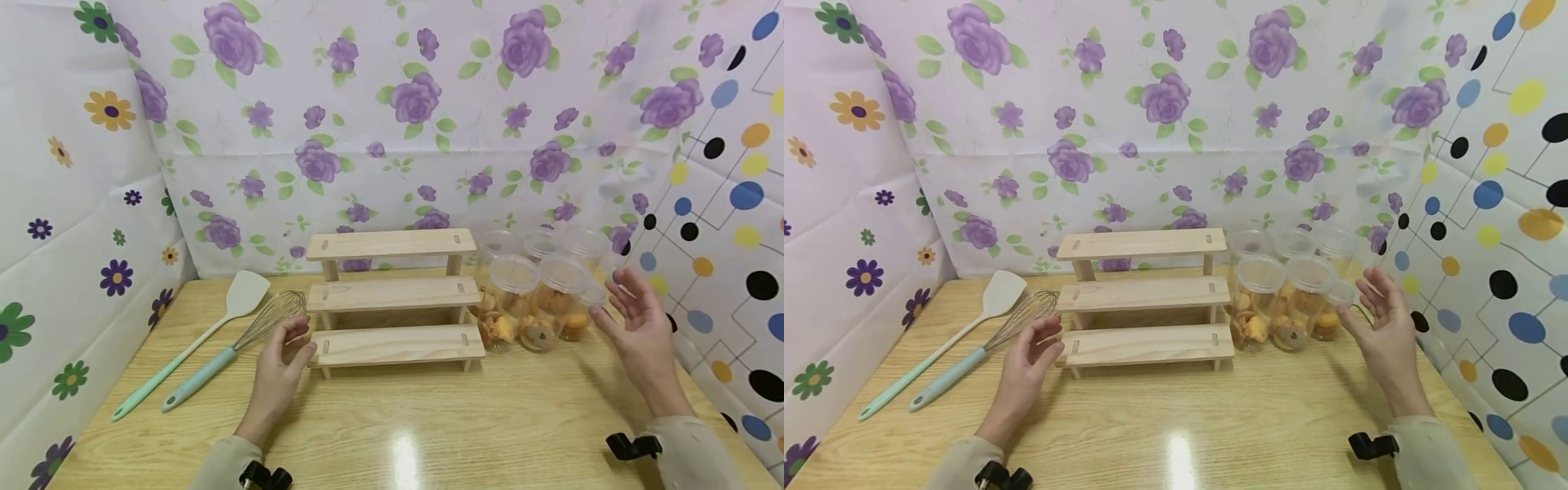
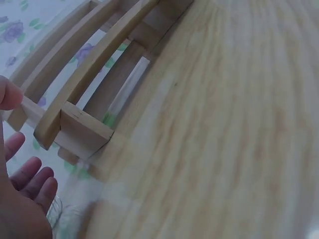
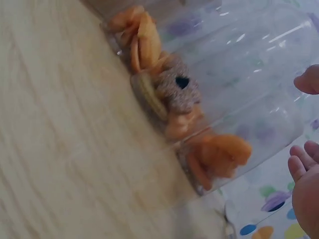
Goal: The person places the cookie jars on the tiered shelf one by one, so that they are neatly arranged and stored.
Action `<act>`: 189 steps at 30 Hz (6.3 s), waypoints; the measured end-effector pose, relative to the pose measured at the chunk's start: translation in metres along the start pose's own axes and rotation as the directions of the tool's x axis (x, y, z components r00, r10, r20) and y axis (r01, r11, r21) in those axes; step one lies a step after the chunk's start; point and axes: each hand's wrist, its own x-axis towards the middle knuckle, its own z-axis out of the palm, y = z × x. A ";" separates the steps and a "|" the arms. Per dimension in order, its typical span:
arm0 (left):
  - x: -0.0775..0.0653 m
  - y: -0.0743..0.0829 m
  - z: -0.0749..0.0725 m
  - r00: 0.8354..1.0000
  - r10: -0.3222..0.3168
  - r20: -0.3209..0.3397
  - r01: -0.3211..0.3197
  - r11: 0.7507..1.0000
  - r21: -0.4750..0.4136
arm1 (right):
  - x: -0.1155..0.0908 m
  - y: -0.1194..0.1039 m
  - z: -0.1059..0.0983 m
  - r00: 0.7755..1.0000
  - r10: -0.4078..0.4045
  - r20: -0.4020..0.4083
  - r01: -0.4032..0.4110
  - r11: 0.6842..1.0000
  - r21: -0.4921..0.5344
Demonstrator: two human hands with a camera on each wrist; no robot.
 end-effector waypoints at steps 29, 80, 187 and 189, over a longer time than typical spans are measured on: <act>-0.001 -0.013 -0.003 0.992 -0.092 0.084 0.087 0.994 0.058 | -0.002 0.040 -0.007 0.987 0.158 0.026 -0.143 0.942 -0.303; -0.001 -0.014 -0.003 0.989 -0.120 0.086 0.116 0.992 0.057 | 0.135 -0.143 0.131 0.972 -0.049 0.232 0.068 0.995 -0.074; 0.001 -0.017 -0.003 0.990 -0.119 0.080 0.119 0.993 0.015 | 0.048 -0.112 0.089 0.976 -0.209 0.060 0.208 0.978 0.023; 0.001 -0.017 -0.003 0.990 -0.118 0.081 0.117 0.993 0.013 | 0.042 -0.104 0.080 0.983 -0.182 0.034 0.182 0.983 0.003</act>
